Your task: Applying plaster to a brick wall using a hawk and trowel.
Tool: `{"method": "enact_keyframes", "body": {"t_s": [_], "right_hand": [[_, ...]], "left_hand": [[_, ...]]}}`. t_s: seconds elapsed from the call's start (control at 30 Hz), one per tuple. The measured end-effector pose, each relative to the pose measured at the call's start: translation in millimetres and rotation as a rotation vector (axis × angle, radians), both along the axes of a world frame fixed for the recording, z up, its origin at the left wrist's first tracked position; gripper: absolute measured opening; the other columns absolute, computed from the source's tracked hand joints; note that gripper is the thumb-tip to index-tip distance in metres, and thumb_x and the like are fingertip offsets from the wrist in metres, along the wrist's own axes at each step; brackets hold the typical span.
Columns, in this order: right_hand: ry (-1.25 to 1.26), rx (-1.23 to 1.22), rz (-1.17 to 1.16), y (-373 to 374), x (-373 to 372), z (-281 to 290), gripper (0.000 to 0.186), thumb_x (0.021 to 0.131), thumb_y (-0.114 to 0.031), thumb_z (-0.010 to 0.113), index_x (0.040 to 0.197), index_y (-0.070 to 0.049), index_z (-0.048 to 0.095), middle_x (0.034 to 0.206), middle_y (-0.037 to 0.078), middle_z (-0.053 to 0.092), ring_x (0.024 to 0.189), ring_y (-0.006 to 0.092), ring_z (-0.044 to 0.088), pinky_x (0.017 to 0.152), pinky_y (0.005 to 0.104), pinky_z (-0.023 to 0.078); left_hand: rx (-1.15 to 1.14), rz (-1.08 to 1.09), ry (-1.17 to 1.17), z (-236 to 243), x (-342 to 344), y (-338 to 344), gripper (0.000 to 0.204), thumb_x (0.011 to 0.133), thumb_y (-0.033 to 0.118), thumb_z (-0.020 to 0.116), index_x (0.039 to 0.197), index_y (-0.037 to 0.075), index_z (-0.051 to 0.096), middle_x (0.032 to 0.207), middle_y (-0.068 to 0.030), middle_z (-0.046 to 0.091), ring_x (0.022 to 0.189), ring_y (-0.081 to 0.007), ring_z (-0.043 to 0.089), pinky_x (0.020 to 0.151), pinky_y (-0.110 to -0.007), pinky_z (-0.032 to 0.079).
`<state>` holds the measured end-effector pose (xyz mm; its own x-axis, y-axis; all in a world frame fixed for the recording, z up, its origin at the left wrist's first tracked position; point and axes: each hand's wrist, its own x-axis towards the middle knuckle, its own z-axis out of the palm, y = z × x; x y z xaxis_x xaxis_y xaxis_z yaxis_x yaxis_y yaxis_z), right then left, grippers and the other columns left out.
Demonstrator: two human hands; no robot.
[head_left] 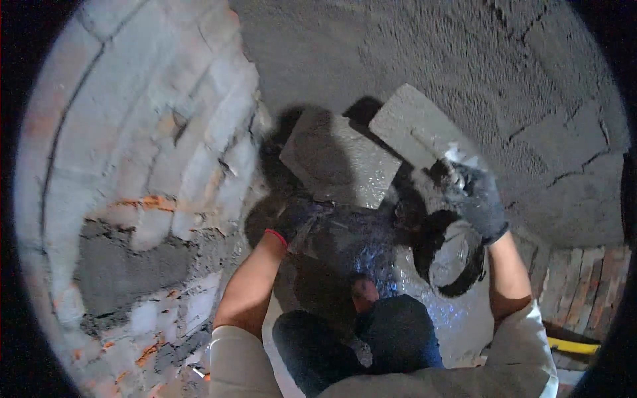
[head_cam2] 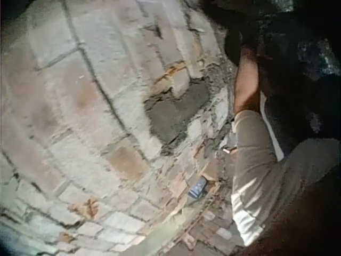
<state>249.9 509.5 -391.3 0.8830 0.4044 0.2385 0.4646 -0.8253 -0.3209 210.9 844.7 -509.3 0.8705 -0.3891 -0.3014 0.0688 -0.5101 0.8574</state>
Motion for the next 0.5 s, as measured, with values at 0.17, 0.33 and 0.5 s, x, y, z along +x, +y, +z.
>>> {"method": "enact_keyframes", "body": {"t_s": [0.17,0.33,0.5], "right_hand": [[0.709,0.603,-0.149,41,31,29,0.019,0.077,-0.019,0.062,0.086,-0.003,0.059,0.056,0.0,0.05,0.052,0.0072,0.043,0.047,0.0248,0.039],[0.443,0.617,0.037,81,25,71,0.015,0.077,-0.013,0.061,0.086,-0.002,0.058,0.07,0.005,0.058,0.06,0.0131,0.054,0.053,0.0255,0.045],[0.37,0.075,0.184,108,16,-6,0.031,0.082,-0.029,0.053,0.098,-0.004,0.057,0.098,0.013,0.058,0.084,0.026,0.058,0.067,0.0339,0.048]], "left_hand": [[-0.032,0.145,-0.314,-14,22,69,0.053,0.079,0.031,0.057,0.121,0.001,0.044,0.115,-0.0142,0.053,0.105,-0.0266,0.049,0.092,-0.037,0.038],[-0.555,0.4,0.317,25,8,80,0.038,0.076,0.025,0.062,0.105,0.002,0.053,0.086,-0.011,0.061,0.072,-0.0237,0.059,0.062,-0.034,0.049],[-0.624,0.43,0.331,69,19,80,0.015,0.086,0.015,0.05,0.098,0.005,0.053,0.066,-0.0049,0.058,0.047,-0.0159,0.051,0.039,-0.028,0.043]]}}
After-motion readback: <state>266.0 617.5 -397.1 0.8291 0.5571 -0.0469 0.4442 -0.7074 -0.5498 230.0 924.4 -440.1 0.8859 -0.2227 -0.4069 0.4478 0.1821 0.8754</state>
